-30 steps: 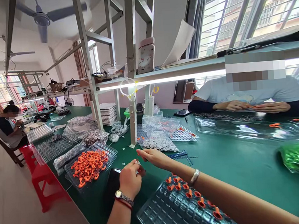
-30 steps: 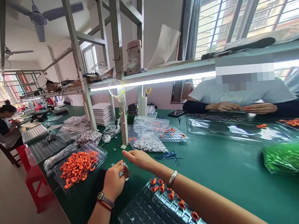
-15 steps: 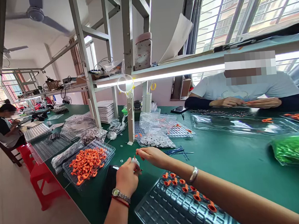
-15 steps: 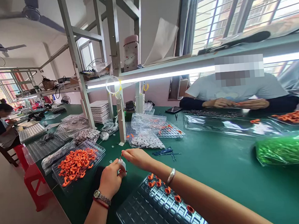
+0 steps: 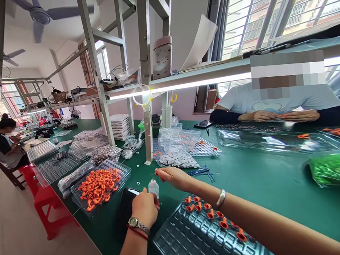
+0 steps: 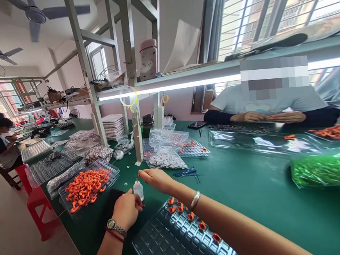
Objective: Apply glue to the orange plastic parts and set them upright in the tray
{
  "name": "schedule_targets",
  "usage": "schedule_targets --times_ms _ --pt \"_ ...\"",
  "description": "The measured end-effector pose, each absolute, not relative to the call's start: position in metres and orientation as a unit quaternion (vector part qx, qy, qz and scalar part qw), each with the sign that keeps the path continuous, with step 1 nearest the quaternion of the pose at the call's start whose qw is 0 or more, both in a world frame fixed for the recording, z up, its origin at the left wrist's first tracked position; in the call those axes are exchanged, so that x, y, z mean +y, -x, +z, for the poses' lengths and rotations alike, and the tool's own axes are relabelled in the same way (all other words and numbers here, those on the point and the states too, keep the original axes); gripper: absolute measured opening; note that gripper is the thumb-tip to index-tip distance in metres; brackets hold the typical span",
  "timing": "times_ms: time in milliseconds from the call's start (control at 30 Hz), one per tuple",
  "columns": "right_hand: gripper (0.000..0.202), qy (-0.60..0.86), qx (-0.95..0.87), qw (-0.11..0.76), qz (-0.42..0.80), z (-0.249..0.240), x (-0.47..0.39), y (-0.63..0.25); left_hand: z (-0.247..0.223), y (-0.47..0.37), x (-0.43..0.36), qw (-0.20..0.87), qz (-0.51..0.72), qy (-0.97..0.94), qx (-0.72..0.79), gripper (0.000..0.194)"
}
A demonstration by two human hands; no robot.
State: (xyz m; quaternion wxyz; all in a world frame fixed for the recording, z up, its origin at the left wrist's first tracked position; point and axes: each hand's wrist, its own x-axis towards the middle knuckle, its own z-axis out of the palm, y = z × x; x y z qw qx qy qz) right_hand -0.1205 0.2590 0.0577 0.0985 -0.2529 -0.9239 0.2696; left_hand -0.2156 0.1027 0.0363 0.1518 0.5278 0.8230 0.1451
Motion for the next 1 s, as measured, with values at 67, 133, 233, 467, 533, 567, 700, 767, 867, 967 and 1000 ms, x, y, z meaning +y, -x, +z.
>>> schedule_targets --times_ms 67,133,233,467,533,567,700,767,867,967,1000 --pt "0.024 0.251 -0.924 0.099 0.270 0.057 0.260 0.121 0.037 0.215 0.102 0.154 0.134 -0.527 0.825 0.010" --pt "0.024 0.252 -0.924 0.097 0.270 0.056 0.260 0.121 0.037 0.214 0.102 0.152 0.124 -0.525 0.828 0.011" --pt "0.024 0.252 -0.925 0.095 0.268 0.055 0.260 0.121 0.036 0.214 0.101 0.148 0.111 -0.524 0.831 0.011" --pt "0.024 0.249 -0.926 0.099 0.264 0.050 0.265 0.122 0.031 0.215 0.103 0.147 0.092 -0.533 0.828 0.013" --pt "0.024 0.254 -0.926 0.101 0.260 0.045 0.271 0.126 0.031 0.214 0.103 0.145 0.090 -0.534 0.828 0.012" --pt "0.024 0.259 -0.925 0.102 0.257 0.042 0.275 0.129 0.031 0.214 0.103 0.143 0.090 -0.535 0.828 0.012" --pt "0.028 0.293 -0.919 0.097 0.244 0.022 0.289 0.140 0.032 0.213 0.103 0.135 0.092 -0.537 0.827 0.011" --pt "0.029 0.300 -0.919 0.098 0.238 0.012 0.291 0.142 0.031 0.212 0.103 0.134 0.094 -0.539 0.827 0.010" --pt "0.031 0.268 -0.927 0.112 0.238 0.005 0.289 0.136 0.032 0.212 0.103 0.133 0.098 -0.539 0.826 0.010" --pt "0.032 0.183 -0.939 0.108 0.270 0.005 0.283 0.127 0.034 0.212 0.103 0.133 0.101 -0.541 0.825 0.011" --pt "0.032 0.156 -0.940 0.104 0.285 0.006 0.280 0.126 0.036 0.211 0.102 0.133 0.101 -0.541 0.825 0.011"
